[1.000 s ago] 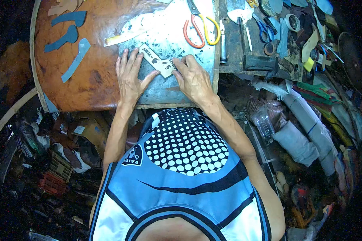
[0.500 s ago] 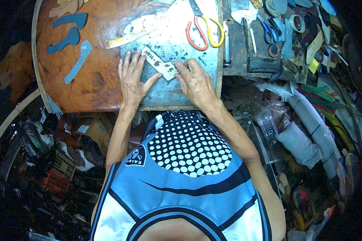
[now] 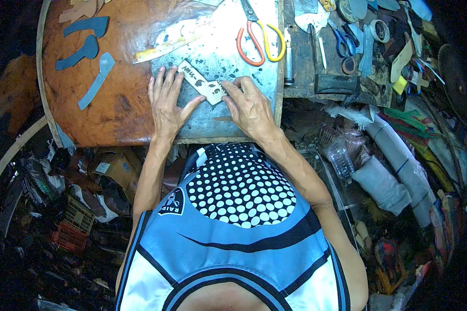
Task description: Cutting and marking leather patterns for shoe manufacturing on a workshop table.
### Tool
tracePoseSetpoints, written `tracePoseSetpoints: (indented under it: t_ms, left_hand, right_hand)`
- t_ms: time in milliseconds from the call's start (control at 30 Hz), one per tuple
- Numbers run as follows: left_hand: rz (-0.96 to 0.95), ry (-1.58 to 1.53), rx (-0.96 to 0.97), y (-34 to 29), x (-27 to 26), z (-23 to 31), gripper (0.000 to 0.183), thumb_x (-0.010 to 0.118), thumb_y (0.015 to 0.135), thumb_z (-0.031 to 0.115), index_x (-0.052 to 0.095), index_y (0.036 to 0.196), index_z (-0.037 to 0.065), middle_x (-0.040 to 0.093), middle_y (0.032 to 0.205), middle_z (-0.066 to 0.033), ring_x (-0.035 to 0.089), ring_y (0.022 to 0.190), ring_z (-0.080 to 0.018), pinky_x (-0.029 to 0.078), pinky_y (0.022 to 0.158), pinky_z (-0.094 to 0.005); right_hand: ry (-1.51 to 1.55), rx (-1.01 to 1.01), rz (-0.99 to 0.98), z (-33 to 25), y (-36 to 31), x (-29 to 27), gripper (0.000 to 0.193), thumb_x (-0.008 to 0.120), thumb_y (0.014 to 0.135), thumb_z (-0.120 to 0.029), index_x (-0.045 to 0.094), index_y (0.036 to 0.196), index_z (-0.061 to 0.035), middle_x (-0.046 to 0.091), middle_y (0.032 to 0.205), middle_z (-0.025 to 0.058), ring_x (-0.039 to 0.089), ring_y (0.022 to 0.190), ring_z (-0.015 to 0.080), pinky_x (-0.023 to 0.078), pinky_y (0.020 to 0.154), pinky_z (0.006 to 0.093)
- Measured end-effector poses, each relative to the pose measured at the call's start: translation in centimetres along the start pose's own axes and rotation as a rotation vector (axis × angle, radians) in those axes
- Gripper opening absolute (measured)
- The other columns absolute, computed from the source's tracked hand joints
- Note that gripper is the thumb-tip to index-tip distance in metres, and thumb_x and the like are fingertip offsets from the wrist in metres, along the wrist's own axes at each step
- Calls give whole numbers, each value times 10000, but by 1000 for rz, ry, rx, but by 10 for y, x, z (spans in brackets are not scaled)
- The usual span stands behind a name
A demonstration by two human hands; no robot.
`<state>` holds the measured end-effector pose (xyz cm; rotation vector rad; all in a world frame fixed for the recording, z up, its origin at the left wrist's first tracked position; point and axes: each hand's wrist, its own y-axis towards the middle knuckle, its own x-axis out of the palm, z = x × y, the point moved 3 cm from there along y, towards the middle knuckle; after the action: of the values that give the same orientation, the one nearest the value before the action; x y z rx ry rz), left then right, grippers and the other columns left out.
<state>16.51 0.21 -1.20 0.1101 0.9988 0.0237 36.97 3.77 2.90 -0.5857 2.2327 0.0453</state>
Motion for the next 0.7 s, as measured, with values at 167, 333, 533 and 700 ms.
tracePoseSetpoints:
  t_ms: [167, 333, 533, 700]
  left_hand:
    - [18, 6, 6, 0, -1, 2, 669, 840, 727, 423, 641, 1217, 13, 566, 1366, -150, 422, 1361, -377, 266, 1133, -583]
    - [15, -5, -3, 1, 0, 4, 679, 845, 719, 427, 628, 1216, 18, 512, 1407, -179, 405, 1368, -380, 266, 1134, -584]
    - [16, -6, 9, -3, -1, 1, 686, 850, 717, 417, 628, 1221, 8, 534, 1372, -190, 414, 1359, -382, 267, 1137, -583]
    - [12, -5, -1, -3, -1, 2, 696, 853, 714, 413, 634, 1234, 5, 549, 1372, -179, 413, 1367, -378, 266, 1143, -581]
  right_hand:
    - [-19, -18, 1, 0, 1, 0, 342, 720, 851, -96, 645, 1182, -49, 577, 1021, 150, 645, 900, 316, 545, 748, 402]
    - [-58, -27, -1, -1, 1, 0, 330, 719, 848, -90, 648, 1165, -34, 577, 1022, 149, 655, 891, 311, 559, 743, 404]
    - [-46, -29, 3, -2, -1, 3, 326, 714, 854, -95, 648, 1168, -39, 572, 1019, 151, 652, 893, 314, 557, 741, 409]
    - [-44, -31, 4, 0, 0, 3, 320, 710, 860, -98, 647, 1169, -44, 571, 1017, 151, 650, 892, 314, 557, 737, 406]
